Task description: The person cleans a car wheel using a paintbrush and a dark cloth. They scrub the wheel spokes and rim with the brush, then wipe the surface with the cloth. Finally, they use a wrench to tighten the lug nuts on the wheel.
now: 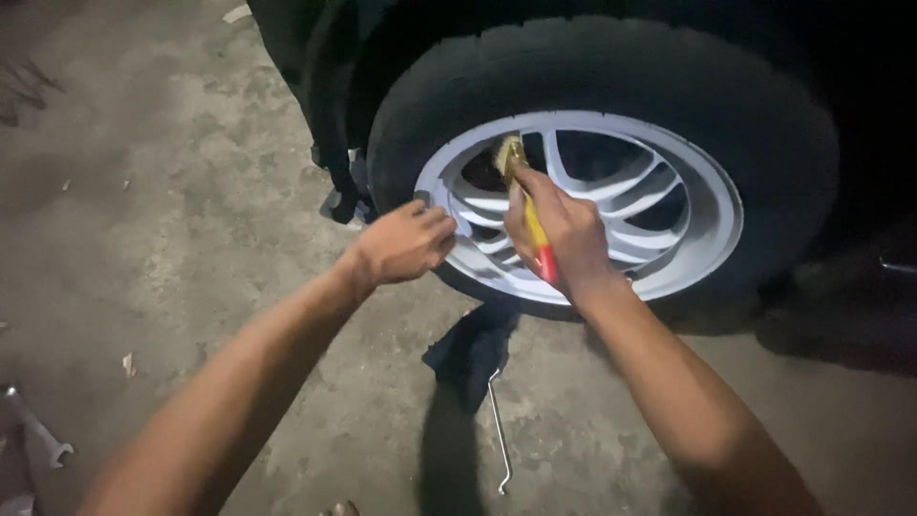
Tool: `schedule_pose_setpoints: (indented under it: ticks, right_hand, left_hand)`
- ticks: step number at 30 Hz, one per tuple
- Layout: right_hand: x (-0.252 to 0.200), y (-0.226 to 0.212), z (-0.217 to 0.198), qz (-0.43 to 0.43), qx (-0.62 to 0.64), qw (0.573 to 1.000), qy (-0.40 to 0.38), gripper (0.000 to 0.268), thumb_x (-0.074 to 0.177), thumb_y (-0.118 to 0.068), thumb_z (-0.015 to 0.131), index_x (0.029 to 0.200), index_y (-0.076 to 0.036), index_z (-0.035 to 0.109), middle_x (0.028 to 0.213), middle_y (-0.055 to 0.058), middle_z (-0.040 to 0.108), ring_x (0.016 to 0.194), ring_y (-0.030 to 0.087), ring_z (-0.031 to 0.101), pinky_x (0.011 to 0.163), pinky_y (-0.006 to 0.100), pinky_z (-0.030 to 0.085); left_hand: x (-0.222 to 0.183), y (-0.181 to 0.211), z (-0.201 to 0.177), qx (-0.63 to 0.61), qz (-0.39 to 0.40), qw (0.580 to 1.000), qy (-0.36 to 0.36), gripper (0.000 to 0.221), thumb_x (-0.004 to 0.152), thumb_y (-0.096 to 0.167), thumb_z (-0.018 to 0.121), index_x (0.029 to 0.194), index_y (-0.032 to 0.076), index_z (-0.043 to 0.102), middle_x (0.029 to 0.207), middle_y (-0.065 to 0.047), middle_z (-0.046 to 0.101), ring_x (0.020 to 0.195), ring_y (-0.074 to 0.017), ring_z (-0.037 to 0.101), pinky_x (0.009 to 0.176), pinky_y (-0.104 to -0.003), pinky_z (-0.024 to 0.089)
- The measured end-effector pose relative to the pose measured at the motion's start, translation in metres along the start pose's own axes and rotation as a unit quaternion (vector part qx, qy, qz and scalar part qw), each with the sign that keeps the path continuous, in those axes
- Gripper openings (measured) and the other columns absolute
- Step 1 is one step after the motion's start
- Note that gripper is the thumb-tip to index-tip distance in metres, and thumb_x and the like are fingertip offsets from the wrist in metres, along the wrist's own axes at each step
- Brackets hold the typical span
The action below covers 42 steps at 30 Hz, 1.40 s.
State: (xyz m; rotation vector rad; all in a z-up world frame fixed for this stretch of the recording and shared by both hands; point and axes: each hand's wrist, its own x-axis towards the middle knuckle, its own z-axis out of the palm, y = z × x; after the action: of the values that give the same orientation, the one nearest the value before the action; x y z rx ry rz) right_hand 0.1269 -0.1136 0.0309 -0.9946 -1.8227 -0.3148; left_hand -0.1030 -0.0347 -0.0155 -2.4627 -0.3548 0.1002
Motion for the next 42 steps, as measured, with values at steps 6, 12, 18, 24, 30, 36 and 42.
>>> schedule_pose_setpoints:
  ticks: [6,12,18,24,30,36,42]
  right_hand:
    - [-0.003,-0.019,0.030,0.090,0.109,0.986,-0.090,0.023,0.098,-0.014,0.060,0.117,-0.001,0.059,0.084,0.032,0.069,0.083,0.054,0.067,0.063,0.060,0.051]
    - [0.005,-0.027,0.014,0.171,0.115,0.967,-0.148,0.027,0.096,-0.017,0.056,0.117,-0.002,0.063,0.087,0.026,0.073,0.083,0.047,0.072,0.069,0.051,0.057]
    - [-0.048,-0.023,-0.001,0.121,-0.159,0.933,-0.298,0.026,0.094,-0.021,0.060,0.115,-0.005,0.061,0.081,0.022,0.074,0.069,0.042,0.076,0.060,0.051,0.060]
    - [-0.097,0.038,-0.002,-0.104,-0.242,0.923,-0.281,0.023,0.094,-0.027,0.058,0.112,-0.012,0.063,0.085,0.008,0.072,0.059,0.031,0.073,0.048,0.042,0.056]
    - [-0.082,0.025,0.058,-0.203,-0.190,0.926,-0.254,0.035,0.094,-0.025,0.060,0.129,-0.022,0.064,0.102,0.006,0.074,0.060,0.023,0.075,0.047,0.037,0.058]
    - [-0.056,-0.008,0.052,-0.006,-0.185,0.910,-0.370,0.036,0.092,-0.010,0.044,0.123,0.000,0.060,0.068,0.011,0.072,0.058,0.035,0.074,0.045,0.048,0.056]
    - [-0.087,0.024,0.023,-0.005,-0.237,0.911,-0.338,0.037,0.090,-0.011,0.057,0.126,-0.002,0.062,0.086,0.026,0.074,0.056,0.039,0.074,0.040,0.052,0.054]
  left_hand:
    - [-0.001,-0.016,-0.009,-0.008,-0.089,0.994,-0.068,0.021,0.101,0.023,0.052,0.103,0.017,0.073,0.102,-0.005,0.066,0.096,-0.0237,0.061,0.085,-0.041,0.048]
    - [0.001,-0.020,-0.016,-0.003,-0.113,0.988,-0.107,0.021,0.099,0.021,0.056,0.106,0.017,0.076,0.111,-0.008,0.069,0.108,-0.0260,0.064,0.088,-0.042,0.046]
    - [-0.005,-0.020,-0.030,-0.035,-0.115,0.988,-0.093,0.024,0.096,0.020,0.058,0.110,0.015,0.077,0.121,-0.012,0.070,0.116,-0.0285,0.065,0.088,-0.044,0.048]
    - [0.005,-0.026,-0.040,-0.048,-0.087,0.993,-0.061,0.027,0.098,0.018,0.062,0.122,0.013,0.071,0.140,-0.011,0.056,0.122,-0.0298,0.056,0.093,-0.042,0.050]
    - [0.038,-0.026,-0.031,-0.106,-0.128,0.981,0.102,0.017,0.094,0.011,0.065,0.107,0.009,0.077,0.109,-0.006,0.066,0.092,-0.0256,0.069,0.070,-0.037,0.060]
    - [0.044,-0.034,-0.023,-0.131,-0.155,0.979,0.038,0.019,0.095,0.010,0.061,0.102,0.014,0.078,0.113,-0.004,0.069,0.089,-0.0235,0.073,0.068,-0.036,0.062]
    - [0.037,-0.024,-0.011,-0.136,-0.133,0.980,0.063,0.025,0.100,0.011,0.057,0.117,0.012,0.076,0.122,-0.008,0.069,0.111,-0.0271,0.068,0.090,-0.036,0.055]
